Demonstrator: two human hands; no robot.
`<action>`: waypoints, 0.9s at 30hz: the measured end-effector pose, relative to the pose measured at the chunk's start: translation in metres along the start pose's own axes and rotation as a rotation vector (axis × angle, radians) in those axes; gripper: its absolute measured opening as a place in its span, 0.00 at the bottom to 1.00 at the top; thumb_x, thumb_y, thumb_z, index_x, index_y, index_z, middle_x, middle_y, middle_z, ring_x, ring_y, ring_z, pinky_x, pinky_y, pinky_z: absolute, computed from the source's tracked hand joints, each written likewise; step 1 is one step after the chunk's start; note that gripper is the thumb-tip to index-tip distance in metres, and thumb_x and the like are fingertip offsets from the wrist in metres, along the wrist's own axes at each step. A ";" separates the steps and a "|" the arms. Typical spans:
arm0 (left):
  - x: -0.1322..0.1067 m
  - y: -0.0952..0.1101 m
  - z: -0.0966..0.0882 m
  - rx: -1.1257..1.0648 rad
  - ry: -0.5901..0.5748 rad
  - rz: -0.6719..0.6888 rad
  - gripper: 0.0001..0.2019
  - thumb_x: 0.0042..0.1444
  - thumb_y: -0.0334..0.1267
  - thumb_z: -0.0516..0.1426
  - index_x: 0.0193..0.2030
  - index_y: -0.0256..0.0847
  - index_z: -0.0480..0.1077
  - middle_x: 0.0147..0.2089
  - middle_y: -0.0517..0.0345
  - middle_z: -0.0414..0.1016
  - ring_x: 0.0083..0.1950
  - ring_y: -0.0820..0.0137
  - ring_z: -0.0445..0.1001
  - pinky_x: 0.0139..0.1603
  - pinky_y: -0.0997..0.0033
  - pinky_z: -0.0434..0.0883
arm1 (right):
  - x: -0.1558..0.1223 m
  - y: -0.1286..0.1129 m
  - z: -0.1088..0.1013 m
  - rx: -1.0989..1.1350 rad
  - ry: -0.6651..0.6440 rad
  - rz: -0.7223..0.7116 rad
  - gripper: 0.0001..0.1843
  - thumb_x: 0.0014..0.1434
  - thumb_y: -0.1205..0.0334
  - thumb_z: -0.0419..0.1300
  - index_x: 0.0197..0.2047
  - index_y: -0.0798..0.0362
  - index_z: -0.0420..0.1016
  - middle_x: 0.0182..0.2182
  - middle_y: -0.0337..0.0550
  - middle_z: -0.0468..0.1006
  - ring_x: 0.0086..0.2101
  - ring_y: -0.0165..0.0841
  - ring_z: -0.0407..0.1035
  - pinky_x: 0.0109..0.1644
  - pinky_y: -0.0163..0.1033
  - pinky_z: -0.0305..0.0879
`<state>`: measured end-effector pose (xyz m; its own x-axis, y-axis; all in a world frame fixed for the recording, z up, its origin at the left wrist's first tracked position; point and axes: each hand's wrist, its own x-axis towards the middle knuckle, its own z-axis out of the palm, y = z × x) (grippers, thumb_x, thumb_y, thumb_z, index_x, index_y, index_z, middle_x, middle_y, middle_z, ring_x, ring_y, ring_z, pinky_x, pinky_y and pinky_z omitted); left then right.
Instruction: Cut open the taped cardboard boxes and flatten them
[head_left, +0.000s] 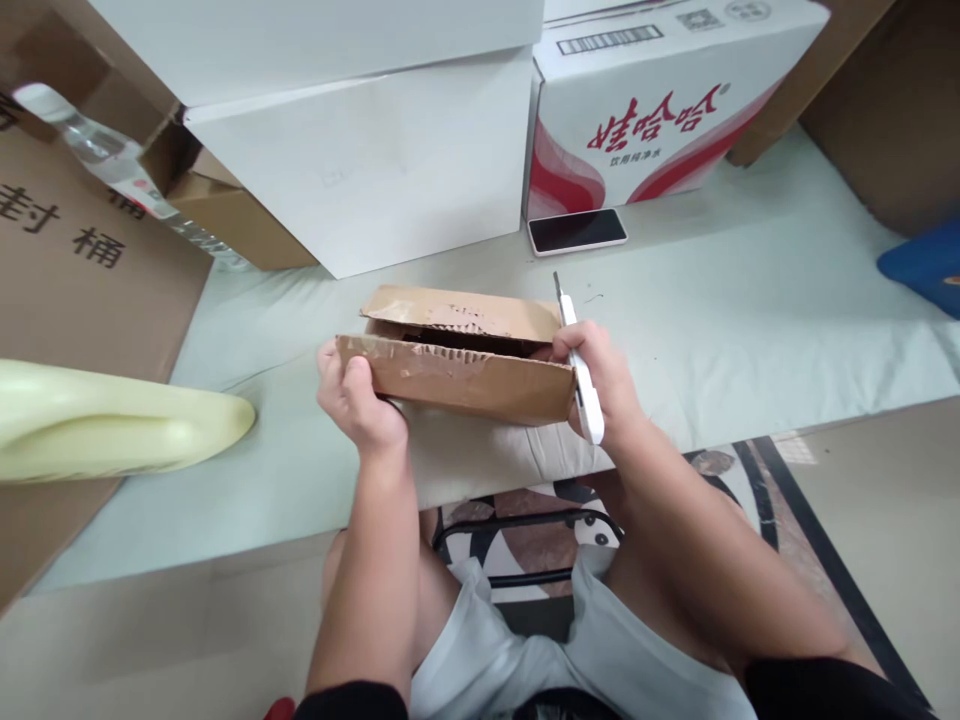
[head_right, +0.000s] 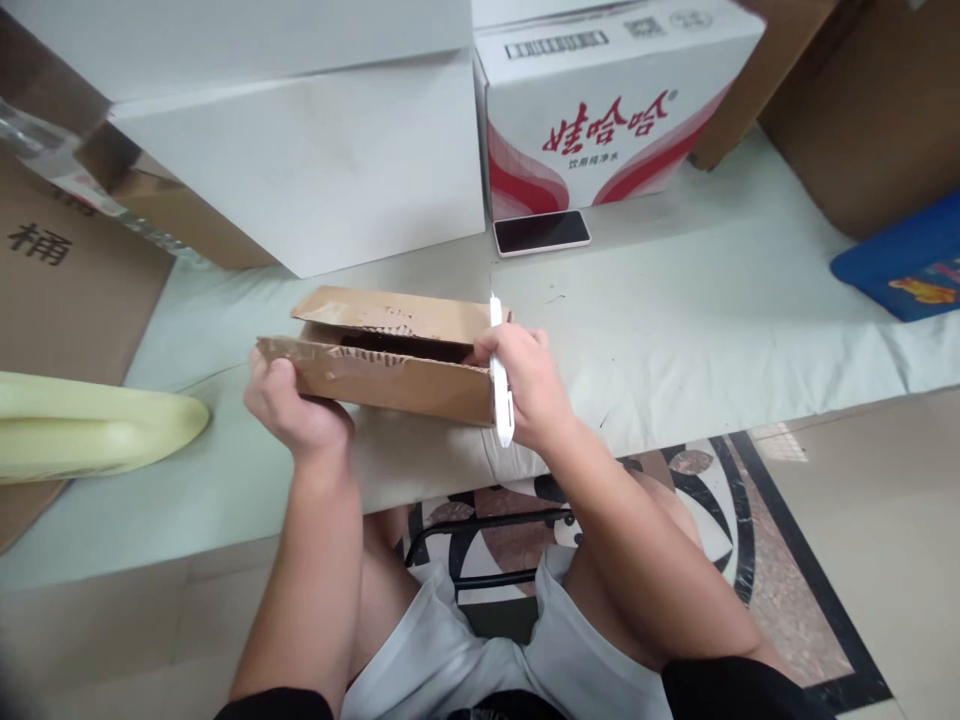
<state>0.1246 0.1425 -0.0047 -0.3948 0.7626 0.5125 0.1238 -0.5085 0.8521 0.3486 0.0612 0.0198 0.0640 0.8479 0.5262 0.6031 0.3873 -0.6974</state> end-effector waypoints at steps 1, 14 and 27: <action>0.000 0.001 0.000 -0.001 0.002 -0.009 0.11 0.55 0.44 0.55 0.26 0.41 0.63 0.32 0.59 0.58 0.37 0.69 0.64 0.41 0.66 0.64 | 0.000 0.000 0.001 0.015 0.007 0.002 0.09 0.55 0.67 0.55 0.38 0.45 0.62 0.32 0.33 0.80 0.33 0.34 0.71 0.42 0.44 0.61; 0.000 0.003 0.002 -0.021 0.008 -0.007 0.14 0.58 0.46 0.55 0.26 0.42 0.59 0.32 0.59 0.56 0.37 0.68 0.62 0.40 0.66 0.65 | -0.007 0.005 0.010 0.060 0.036 -0.022 0.05 0.63 0.66 0.53 0.41 0.45 0.63 0.35 0.35 0.79 0.37 0.34 0.76 0.45 0.45 0.62; 0.000 0.006 0.001 -0.026 -0.006 -0.065 0.10 0.55 0.43 0.54 0.27 0.41 0.62 0.33 0.59 0.58 0.38 0.68 0.63 0.42 0.66 0.65 | -0.010 0.009 0.020 0.373 0.074 0.125 0.06 0.66 0.54 0.55 0.42 0.44 0.61 0.31 0.33 0.76 0.34 0.33 0.76 0.38 0.42 0.67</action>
<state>0.1264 0.1401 0.0002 -0.3961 0.7965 0.4567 0.0742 -0.4680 0.8806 0.3371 0.0634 -0.0019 0.1840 0.8738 0.4501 0.2581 0.3989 -0.8799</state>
